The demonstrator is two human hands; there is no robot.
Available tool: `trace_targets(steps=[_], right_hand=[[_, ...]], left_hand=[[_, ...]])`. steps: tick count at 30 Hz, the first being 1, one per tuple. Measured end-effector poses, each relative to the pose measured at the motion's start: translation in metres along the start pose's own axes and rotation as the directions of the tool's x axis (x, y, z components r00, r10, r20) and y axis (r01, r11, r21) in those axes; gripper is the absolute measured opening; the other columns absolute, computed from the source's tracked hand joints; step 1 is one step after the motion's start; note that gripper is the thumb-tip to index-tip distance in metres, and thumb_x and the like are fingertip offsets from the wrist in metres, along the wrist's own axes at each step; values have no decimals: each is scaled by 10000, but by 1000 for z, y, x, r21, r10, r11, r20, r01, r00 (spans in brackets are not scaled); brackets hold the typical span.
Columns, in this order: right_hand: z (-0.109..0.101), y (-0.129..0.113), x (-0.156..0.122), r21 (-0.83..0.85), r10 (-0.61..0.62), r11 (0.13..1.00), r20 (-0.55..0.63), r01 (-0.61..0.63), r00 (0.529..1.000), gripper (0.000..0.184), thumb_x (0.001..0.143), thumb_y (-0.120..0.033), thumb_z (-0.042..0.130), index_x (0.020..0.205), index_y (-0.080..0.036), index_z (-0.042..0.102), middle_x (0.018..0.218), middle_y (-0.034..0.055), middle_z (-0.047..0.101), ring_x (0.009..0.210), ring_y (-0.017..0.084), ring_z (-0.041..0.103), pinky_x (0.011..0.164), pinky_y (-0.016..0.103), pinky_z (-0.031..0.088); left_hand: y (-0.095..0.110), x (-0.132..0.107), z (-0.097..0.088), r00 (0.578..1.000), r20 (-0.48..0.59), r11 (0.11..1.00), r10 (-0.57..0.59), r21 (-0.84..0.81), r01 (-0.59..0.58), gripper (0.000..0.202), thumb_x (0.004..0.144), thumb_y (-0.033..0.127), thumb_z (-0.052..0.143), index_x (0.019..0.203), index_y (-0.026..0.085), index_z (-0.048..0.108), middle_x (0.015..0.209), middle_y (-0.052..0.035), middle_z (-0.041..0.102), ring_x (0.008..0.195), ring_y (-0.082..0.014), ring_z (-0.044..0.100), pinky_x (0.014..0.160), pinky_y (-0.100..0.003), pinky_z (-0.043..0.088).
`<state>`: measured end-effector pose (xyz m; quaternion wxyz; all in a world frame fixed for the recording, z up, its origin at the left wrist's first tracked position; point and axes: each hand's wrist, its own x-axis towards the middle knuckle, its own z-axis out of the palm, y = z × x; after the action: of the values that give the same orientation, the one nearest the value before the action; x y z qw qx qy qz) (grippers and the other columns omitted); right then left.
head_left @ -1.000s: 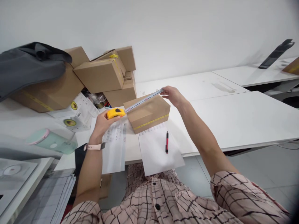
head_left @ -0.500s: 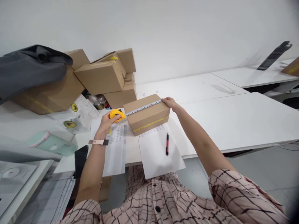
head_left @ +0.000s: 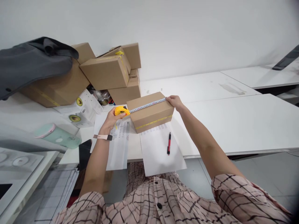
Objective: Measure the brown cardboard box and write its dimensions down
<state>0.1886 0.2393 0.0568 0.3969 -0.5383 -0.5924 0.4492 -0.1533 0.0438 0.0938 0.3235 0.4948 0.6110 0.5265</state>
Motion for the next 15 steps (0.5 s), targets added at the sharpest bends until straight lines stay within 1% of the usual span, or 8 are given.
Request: trace_targets(steps=[3,5,6,8,10,11,13,15], right_hand=[[0,-2,1,-13,-20,1000,-16,19,1000,219,771,-366,700,750,-159,631,768,30,636,719,140,529,695,298,425],[-3,-8,0,-2,-45,999,-28,45,999,198,774,-350,697,759,-164,630,783,26,640,737,142,534,732,304,431],[-6,-12,-1,16,-75,997,-28,75,997,195,784,-353,691,771,-168,628,797,25,643,752,142,536,754,306,433],[-10,-24,-7,69,-174,982,-2,174,985,204,814,-379,671,811,-179,629,844,24,656,791,144,541,798,306,436],[-10,-37,-13,122,-291,952,79,281,953,230,833,-417,666,856,-190,640,903,28,675,830,150,554,831,308,442],[-8,-44,-17,143,-337,938,145,317,930,244,832,-434,674,872,-194,649,927,32,684,845,155,564,841,312,447],[1,-56,-22,167,-389,920,303,353,870,263,815,-450,703,884,-198,671,948,36,702,864,167,587,860,322,460],[17,-64,-27,172,-411,911,441,374,798,269,801,-456,722,872,-199,688,926,32,711,861,171,599,866,328,469]], left_hand=[[10,-7,2,998,-37,998,47,43,-46,577,540,438,882,985,185,618,985,-25,680,891,-176,632,787,-287,504],[20,-20,4,996,-57,996,63,70,-59,562,534,425,893,952,190,602,927,-10,660,858,-177,622,761,-287,499],[25,-30,6,997,-50,997,50,66,-47,556,542,418,898,955,193,600,911,-7,654,841,-178,618,740,-286,497],[32,-55,14,1000,21,1000,-11,-7,11,561,570,404,906,1000,206,604,926,-16,662,820,-183,617,689,-281,493],[31,-85,29,984,166,983,-60,-159,86,617,584,397,918,1089,232,604,1014,-45,682,827,-194,627,647,-282,490],[28,-99,39,972,227,960,-56,-255,115,668,585,419,919,1145,250,596,1071,-61,684,830,-203,631,630,-288,489],[19,-121,63,934,353,888,-51,-412,204,751,594,482,912,1234,286,573,1135,-87,683,853,-219,642,656,-319,502],[11,-132,87,909,415,804,-35,-528,272,741,624,564,879,1239,306,556,1194,-106,682,866,-219,644,669,-332,491]])
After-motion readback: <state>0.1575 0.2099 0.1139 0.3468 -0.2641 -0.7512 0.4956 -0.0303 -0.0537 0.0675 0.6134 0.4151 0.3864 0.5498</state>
